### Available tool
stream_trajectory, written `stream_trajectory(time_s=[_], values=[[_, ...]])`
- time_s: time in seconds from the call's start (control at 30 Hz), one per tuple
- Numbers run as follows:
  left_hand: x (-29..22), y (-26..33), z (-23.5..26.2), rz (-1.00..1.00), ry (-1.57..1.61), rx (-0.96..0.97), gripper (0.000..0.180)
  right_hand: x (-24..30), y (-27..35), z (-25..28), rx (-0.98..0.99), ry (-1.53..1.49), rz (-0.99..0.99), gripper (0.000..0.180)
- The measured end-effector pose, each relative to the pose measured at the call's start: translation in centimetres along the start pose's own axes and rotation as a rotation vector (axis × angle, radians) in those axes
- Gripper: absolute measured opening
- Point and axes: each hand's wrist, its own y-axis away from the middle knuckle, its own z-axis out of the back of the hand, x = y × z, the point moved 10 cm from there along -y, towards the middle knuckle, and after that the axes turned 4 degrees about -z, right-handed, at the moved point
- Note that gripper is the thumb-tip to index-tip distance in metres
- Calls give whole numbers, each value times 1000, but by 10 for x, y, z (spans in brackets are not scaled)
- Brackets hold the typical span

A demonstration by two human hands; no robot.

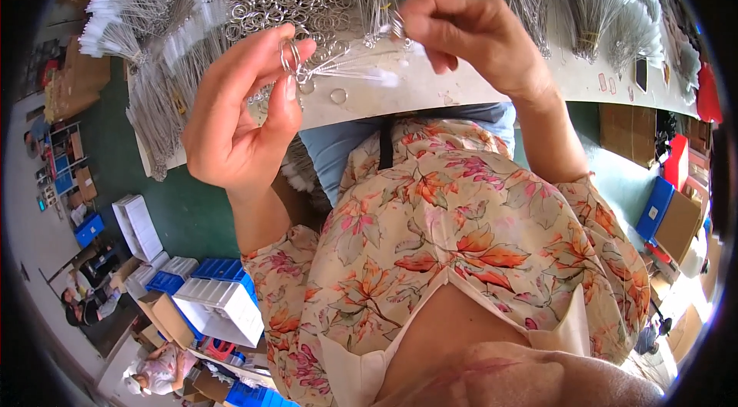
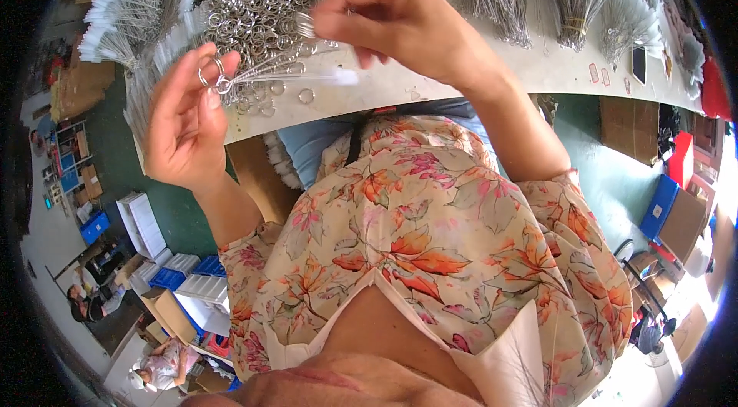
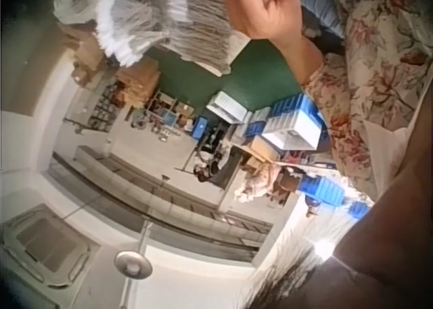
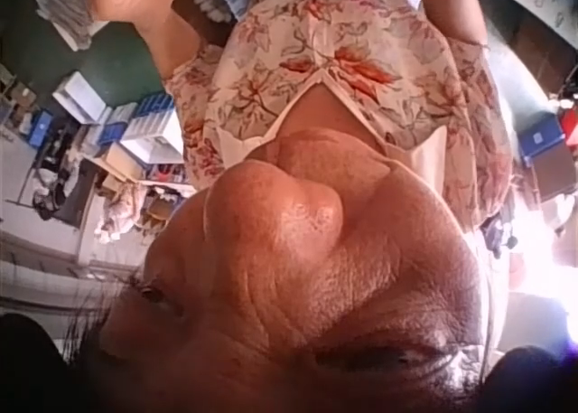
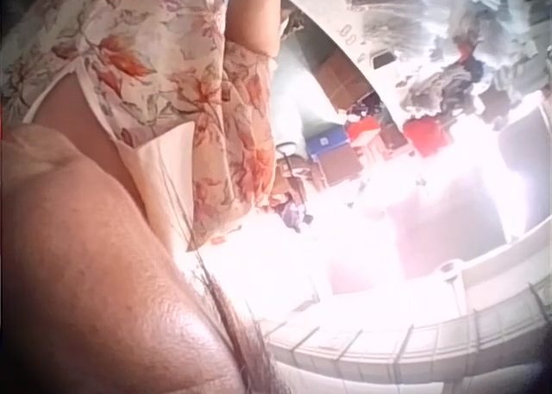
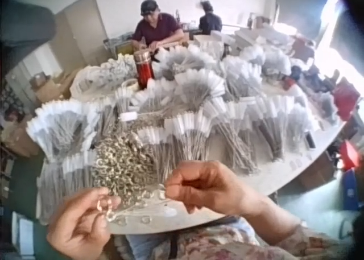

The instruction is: The person is assembling bundles of small white cleaning brushes into metal rings at a workshop table.

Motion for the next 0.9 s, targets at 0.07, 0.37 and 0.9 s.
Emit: stream_trajectory(time_s=[0.07, 0.37, 0.9], values=[[-6, -7, -2, -35, -18, -28, 32, 35, -4, -9, -47, -173, 153, 14], [-22, -21, -2, -79, -220, -25, 31, 56, -24, -41, 126, -369, 254, 14], [27, -33, 6, 244, -15, 219, 13, 51, -32, -40, 48, -106, 170, 16]])
